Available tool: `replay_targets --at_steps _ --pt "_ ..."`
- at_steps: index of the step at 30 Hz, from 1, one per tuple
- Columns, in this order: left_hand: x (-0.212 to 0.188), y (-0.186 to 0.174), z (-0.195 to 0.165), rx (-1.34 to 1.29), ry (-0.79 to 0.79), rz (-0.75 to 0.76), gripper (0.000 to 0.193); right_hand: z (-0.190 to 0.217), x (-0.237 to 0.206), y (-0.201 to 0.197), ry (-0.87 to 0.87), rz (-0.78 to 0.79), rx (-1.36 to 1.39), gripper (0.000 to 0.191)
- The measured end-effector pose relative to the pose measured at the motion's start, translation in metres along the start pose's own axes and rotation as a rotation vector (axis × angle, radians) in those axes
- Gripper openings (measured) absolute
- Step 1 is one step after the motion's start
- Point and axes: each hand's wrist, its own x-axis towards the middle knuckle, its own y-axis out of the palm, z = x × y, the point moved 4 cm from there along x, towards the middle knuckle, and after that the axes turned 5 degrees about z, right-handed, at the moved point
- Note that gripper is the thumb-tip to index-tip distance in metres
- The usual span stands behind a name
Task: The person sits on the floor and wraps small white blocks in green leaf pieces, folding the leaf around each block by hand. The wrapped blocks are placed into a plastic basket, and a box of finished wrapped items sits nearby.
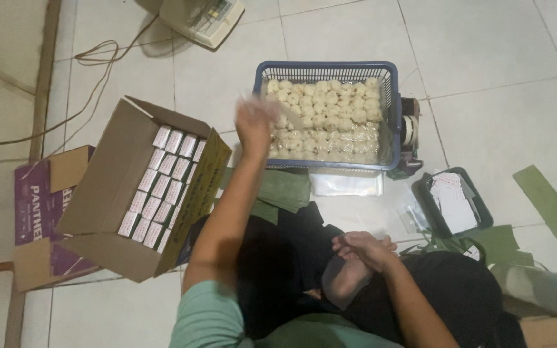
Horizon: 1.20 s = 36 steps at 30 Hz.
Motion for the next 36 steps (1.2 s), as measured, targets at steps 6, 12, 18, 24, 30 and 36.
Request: replay_targets --at_steps 6,12,18,24,30,36 --pt "0.033 0.141 -0.046 0.997 1.042 0.293 0.053 0.011 0.013 -0.002 0.04 -0.013 -0.029 0.052" --pt "-0.013 0.218 0.058 1.166 0.581 0.717 0.017 0.027 0.008 0.003 0.067 -0.053 -0.09 0.049" --pt "-0.029 0.231 0.066 1.087 0.486 0.487 0.017 0.045 0.008 0.007 0.096 -0.025 -0.128 0.049" --pt "0.003 0.243 0.067 1.011 0.236 0.59 0.017 0.055 0.003 0.009 0.119 -0.014 -0.177 0.051" --pt "0.005 0.224 0.058 0.896 -0.071 0.741 0.037 0.065 -0.007 0.017 0.129 -0.103 -0.173 0.05" --pt "-0.044 0.184 0.067 -0.105 -0.768 0.661 0.037 0.053 -0.014 0.017 0.067 -0.111 -0.011 0.044"
